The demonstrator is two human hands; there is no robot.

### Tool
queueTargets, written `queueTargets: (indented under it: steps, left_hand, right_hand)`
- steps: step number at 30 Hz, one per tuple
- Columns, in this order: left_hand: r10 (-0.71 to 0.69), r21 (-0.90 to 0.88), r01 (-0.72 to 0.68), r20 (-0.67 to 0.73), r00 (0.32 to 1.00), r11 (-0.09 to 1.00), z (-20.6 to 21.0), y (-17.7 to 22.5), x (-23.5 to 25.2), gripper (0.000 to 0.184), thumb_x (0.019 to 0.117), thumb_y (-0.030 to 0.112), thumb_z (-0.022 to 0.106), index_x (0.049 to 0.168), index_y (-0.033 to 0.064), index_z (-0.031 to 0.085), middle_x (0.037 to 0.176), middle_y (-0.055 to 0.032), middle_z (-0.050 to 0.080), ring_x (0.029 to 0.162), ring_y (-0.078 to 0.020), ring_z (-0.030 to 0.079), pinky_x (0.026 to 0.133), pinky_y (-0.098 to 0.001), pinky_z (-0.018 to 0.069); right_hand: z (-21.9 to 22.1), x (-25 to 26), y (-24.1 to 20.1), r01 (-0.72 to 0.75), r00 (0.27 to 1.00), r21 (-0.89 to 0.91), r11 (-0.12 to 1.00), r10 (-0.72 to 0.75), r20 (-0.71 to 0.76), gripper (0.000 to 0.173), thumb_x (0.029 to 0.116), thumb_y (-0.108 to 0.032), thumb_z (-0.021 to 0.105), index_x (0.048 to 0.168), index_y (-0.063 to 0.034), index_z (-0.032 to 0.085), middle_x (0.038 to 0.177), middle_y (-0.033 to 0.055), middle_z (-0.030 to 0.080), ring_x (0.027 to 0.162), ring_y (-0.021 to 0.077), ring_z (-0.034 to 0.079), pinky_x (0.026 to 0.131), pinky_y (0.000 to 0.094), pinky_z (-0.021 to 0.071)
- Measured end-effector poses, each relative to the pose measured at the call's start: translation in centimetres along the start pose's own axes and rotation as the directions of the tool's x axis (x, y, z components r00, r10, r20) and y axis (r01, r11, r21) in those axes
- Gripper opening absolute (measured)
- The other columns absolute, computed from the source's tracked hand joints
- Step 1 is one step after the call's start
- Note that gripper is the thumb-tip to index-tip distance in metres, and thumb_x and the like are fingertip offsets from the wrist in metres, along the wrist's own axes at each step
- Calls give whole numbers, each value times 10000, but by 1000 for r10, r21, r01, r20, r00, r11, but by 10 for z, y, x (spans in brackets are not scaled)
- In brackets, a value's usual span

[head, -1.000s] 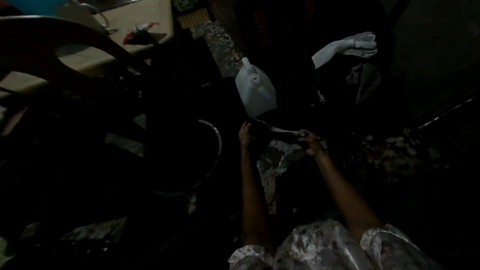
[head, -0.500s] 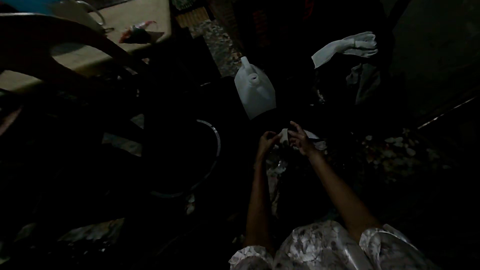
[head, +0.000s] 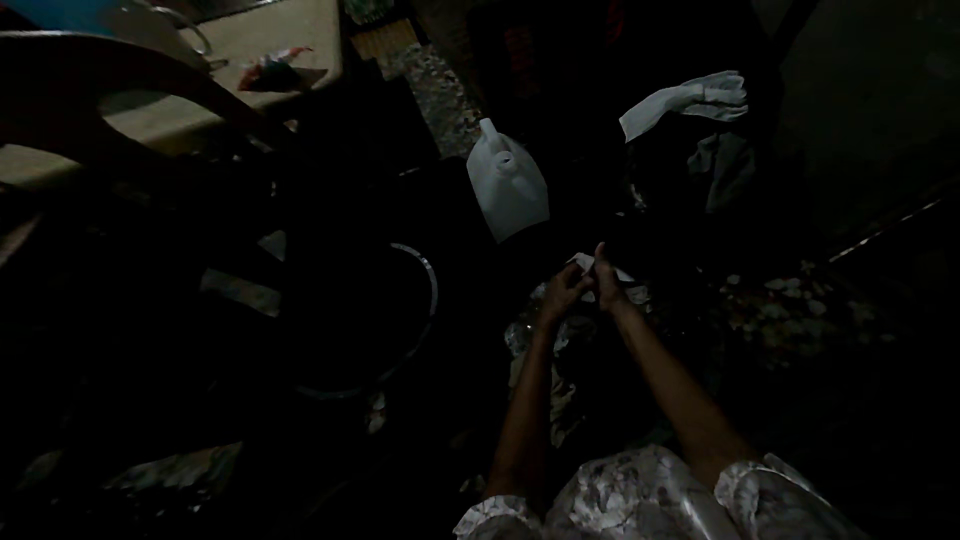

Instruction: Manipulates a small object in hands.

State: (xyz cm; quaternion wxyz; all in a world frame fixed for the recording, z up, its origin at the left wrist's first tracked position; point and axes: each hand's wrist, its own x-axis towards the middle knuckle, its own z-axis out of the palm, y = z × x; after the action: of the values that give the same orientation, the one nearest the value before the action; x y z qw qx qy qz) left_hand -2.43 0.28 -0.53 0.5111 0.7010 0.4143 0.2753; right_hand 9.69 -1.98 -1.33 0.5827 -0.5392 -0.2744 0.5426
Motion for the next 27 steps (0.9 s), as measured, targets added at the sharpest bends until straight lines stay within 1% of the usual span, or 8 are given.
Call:
queueTargets:
  steps: [6,9,13,15,17,20,24,27]
  left_hand:
    - [-8,308,2,18,1000,952,6,16,-4,272,953,163,635,1145,-30,642,970,-182,670,896,-269,650,845,-452,531]
    - [75,37,-72,-83,994,997,12,12,-3,169,928,68,622,1055,-41,642,886,-96,642,787,-128,613,754,-309,538]
    - [65,-149,-88,-152,986,985,14,-7,-5,121,932,0,614,1035,-65,620,888,-71,613,785,-72,579,747,-249,517]
    - [57,-113,-70,-117,991,991,17,-10,-6,158,935,38,630,1060,-59,623,893,-64,617,785,-67,582,743,-245,521]
    - [5,-3,-5,-130,991,1000,17,-4,-6,230,932,82,644,1114,-57,619,918,-102,615,805,-125,583,756,-293,516]
    - [-124,159,168,-255,959,973,8,7,0,409,947,196,709,1245,-63,602,1146,-244,666,1060,-316,653,956,-454,527]
    - [-209,161,267,-306,929,950,-4,5,9,296,1024,102,560,1259,-64,629,1272,-266,606,1180,-356,606,1036,-476,484]
    - [-232,-205,171,-327,916,964,-1,4,14,207,1047,49,507,1166,-86,610,1019,-190,646,877,-203,612,803,-361,525]
  right_hand:
    - [-3,-1,2,58,997,407,912,-36,-61,909,1031,-674,62,1352,42,522,1162,180,649,1028,202,638,899,358,543]
    - [8,-1,30,100,995,238,966,-103,-1,707,1105,-487,107,1256,43,550,1040,125,651,921,116,635,827,296,553]
    - [4,-8,28,55,983,-75,996,-41,179,708,1107,-434,71,1430,79,437,1380,228,541,1219,161,564,1039,302,473]
    - [-1,-7,17,-41,989,-73,996,51,136,759,1099,-494,53,1426,56,462,1346,229,567,1181,208,590,1002,358,500]
    - [-5,-2,8,-35,995,94,995,26,100,820,1072,-550,-1,1346,46,492,1159,180,619,1014,190,623,872,343,542]
    - [-3,1,2,5,985,317,948,-58,160,950,1011,-652,-52,1425,71,404,1241,218,605,1108,238,625,964,382,532]
    - [14,-3,26,136,982,104,985,-148,115,645,1124,-369,79,1447,89,398,1349,241,552,1216,204,578,1047,332,481]
    - [7,-13,39,233,970,-248,940,-206,132,539,1133,-249,225,1437,141,439,1436,308,512,1342,264,525,1148,357,401]
